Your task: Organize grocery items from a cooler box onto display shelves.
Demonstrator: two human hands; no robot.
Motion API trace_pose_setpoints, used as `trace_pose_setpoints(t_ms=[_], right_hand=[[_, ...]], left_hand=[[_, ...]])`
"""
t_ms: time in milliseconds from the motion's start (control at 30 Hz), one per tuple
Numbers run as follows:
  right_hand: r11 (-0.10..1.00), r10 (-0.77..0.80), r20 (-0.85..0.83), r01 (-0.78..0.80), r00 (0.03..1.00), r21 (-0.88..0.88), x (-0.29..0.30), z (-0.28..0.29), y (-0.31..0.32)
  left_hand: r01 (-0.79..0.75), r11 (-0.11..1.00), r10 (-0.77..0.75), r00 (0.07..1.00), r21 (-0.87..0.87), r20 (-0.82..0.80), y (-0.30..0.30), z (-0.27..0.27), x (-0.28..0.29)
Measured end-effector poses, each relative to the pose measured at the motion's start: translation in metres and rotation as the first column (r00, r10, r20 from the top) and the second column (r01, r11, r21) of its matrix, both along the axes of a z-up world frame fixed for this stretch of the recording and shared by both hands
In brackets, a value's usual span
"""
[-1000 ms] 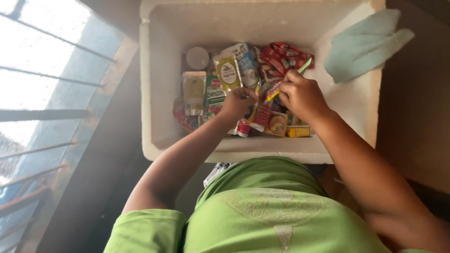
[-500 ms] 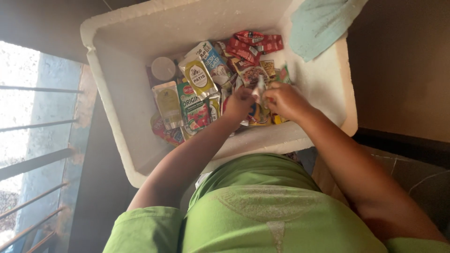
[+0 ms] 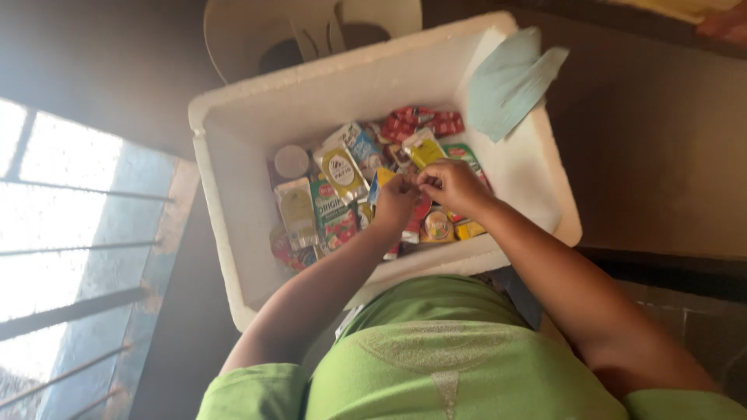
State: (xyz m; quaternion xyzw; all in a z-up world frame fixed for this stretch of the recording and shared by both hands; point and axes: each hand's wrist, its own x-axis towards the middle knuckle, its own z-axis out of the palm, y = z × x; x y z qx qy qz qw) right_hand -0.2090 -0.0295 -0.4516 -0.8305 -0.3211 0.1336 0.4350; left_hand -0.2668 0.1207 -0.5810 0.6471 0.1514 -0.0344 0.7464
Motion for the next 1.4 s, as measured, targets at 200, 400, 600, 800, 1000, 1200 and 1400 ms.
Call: trace_pose_setpoints(t_ms=[200,400,600,800,1000,1200,1400], right_hand=[[0.986,-0.153,-0.043,0.156,0.987,0.060,0.010,0.072,-0.016],[0.970,-0.200,0.276,0.151,0.940,0.190,0.045,0.153,-0.052],[0.960,-0.255,0.473,0.163,0.843,0.227,0.076,0.271,-0.115],[0.939,-0.336,0.567,0.224,0.752,0.260,0.108,0.346,-0.209],[0.838,-0.543,0.546,0.369,0.638,0.402,0.151,0.389,-0.322],[0.651,-0.537,0.842,0.607,-0.057,0.456,0.194,0.447,-0.420],[0.595,-0.473,0.872,0.684,-0.127,0.423,0.235,0.464,-0.477]], left_hand=[[0.015,0.946,-0.052,0.993,-0.322,-0.107,-0.015,0.107,0.035],[0.138,0.887,-0.102,0.989,-0.441,0.105,-0.041,0.205,0.090],[0.283,0.949,-0.245,0.940,-0.142,0.236,-0.091,0.329,0.146],[0.301,0.921,-0.387,0.788,0.249,0.480,-0.176,0.408,0.202],[0.212,0.790,-0.589,0.522,0.575,0.617,-0.275,0.468,0.250],[-0.153,0.626,-0.586,0.554,0.764,0.591,-0.356,0.551,0.271],[-0.495,0.527,-0.515,0.461,0.691,0.723,-0.407,0.601,0.304]])
